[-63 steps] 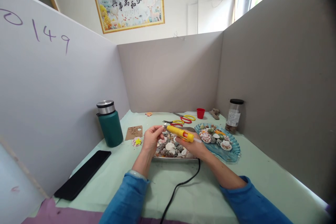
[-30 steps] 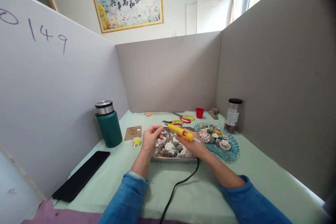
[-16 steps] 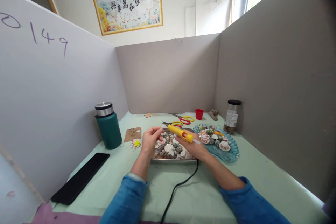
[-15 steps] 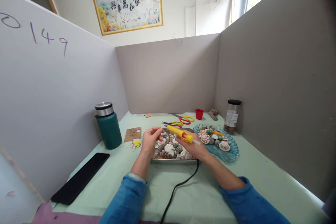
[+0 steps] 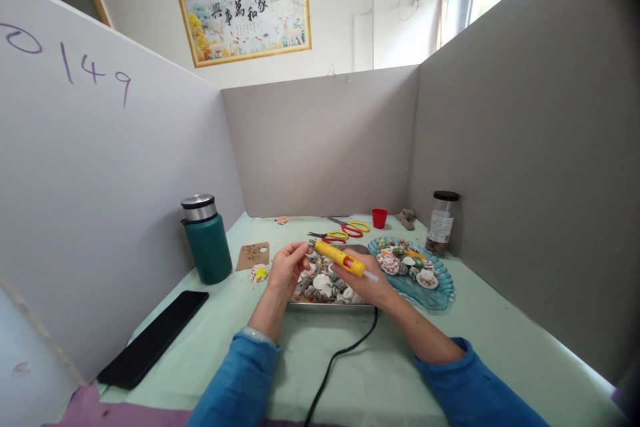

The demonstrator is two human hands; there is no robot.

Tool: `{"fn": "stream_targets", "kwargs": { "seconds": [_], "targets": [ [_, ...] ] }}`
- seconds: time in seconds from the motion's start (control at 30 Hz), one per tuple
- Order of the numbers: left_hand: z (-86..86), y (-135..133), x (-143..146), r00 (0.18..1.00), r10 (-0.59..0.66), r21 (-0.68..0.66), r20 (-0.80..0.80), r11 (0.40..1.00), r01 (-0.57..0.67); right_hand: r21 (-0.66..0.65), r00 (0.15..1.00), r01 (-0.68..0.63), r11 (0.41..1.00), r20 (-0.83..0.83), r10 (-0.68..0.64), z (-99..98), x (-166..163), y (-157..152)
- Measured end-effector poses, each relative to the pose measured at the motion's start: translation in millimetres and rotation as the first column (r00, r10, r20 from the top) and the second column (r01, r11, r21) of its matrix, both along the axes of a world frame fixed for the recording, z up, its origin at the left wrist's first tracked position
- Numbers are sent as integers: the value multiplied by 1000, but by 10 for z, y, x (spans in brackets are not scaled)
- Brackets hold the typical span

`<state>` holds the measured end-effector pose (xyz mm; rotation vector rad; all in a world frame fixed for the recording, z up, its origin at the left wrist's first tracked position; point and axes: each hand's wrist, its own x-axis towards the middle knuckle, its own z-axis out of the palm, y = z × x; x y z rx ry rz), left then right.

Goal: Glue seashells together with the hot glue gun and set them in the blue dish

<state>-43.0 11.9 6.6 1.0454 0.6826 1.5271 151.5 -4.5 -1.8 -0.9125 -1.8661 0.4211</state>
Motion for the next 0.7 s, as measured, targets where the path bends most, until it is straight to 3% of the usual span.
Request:
{"fn": "stream_targets", "kwargs": {
  "seconds": [0.27,0.43,0.7],
  "targets": [
    [-22,22,-11,999,-47,-8,12,999,47,94,997,65,993,28,-68,-31,13,42],
    [-17,28,-5,1000,2,-9,20,1000,-2,179,996,-8,984,84,-7,-11,17,15],
    [-17,16,1,999,32,11,-20,999,-32,152,995,44,987,76,-56,-13,31,32]
  ]
}}
